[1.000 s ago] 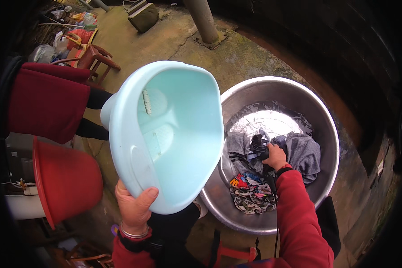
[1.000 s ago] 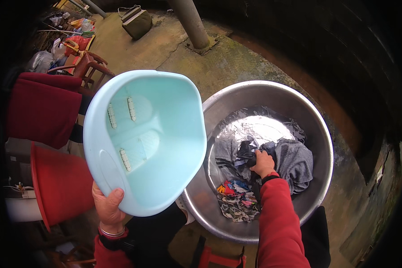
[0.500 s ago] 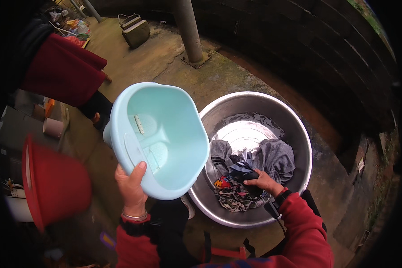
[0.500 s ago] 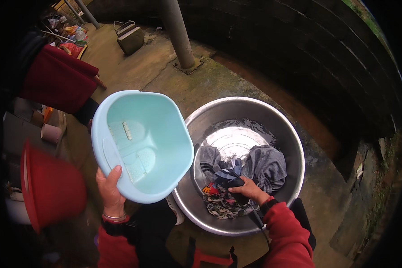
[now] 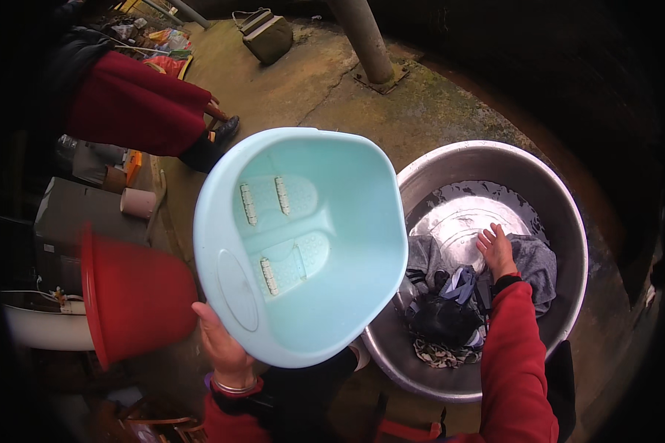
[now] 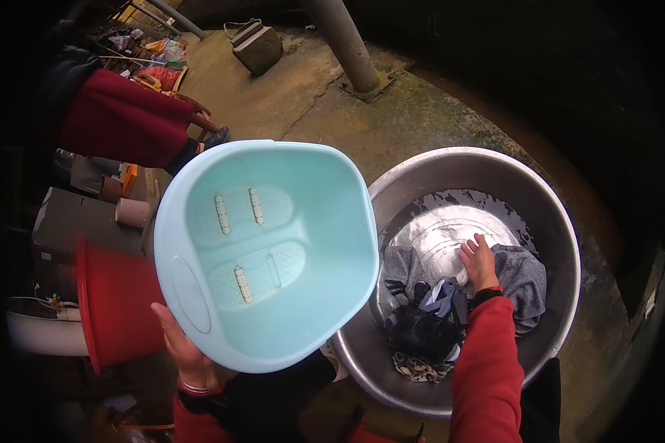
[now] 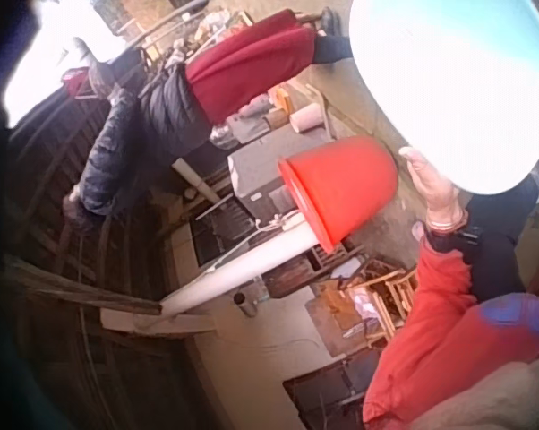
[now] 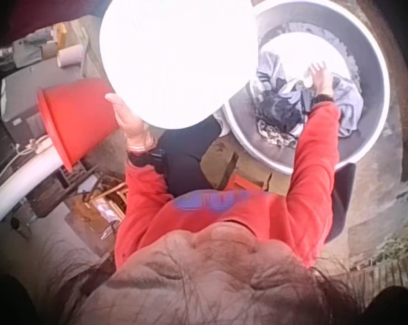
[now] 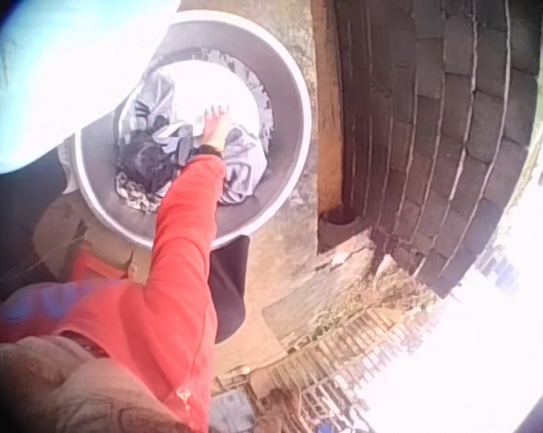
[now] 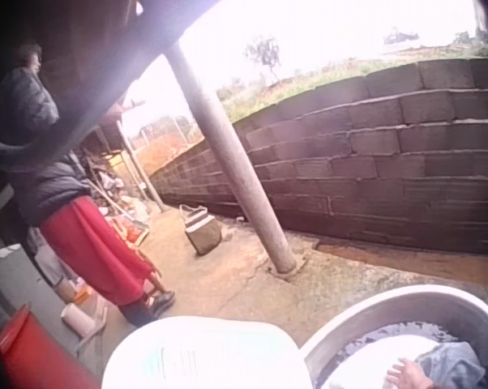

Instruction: The person pours water from a white bucket into a large metal basin containing clothes, then uses a light blue basin to scoop and transfer wet garments from the metal basin. The person handles several pieces of clothing and places them into the blue basin before moving indoors.

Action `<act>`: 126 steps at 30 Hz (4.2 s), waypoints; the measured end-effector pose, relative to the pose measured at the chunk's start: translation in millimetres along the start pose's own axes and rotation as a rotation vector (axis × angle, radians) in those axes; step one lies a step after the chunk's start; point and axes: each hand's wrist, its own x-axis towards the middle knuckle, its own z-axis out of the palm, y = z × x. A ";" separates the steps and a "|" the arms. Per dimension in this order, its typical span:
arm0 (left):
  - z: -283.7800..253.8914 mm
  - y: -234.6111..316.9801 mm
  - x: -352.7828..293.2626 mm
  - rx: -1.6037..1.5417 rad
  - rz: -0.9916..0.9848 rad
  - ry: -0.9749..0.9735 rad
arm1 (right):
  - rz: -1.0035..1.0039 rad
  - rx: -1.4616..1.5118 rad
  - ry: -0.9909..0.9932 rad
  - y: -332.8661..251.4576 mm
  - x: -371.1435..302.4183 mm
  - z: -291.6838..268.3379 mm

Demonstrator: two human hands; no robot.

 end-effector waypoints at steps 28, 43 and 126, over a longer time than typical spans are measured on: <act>-15.5 -19.2 2.6 0.055 -0.011 -0.048 | -0.050 0.009 0.183 10.9 54.1 -15.8; -0.9 -15.1 8.4 0.017 -0.029 -0.002 | -0.140 -0.653 -1.257 15.6 -238.1 311.6; 128.1 29.5 -127.8 -0.515 -0.398 -0.201 | -1.004 -0.939 0.403 -104.8 -435.0 -63.2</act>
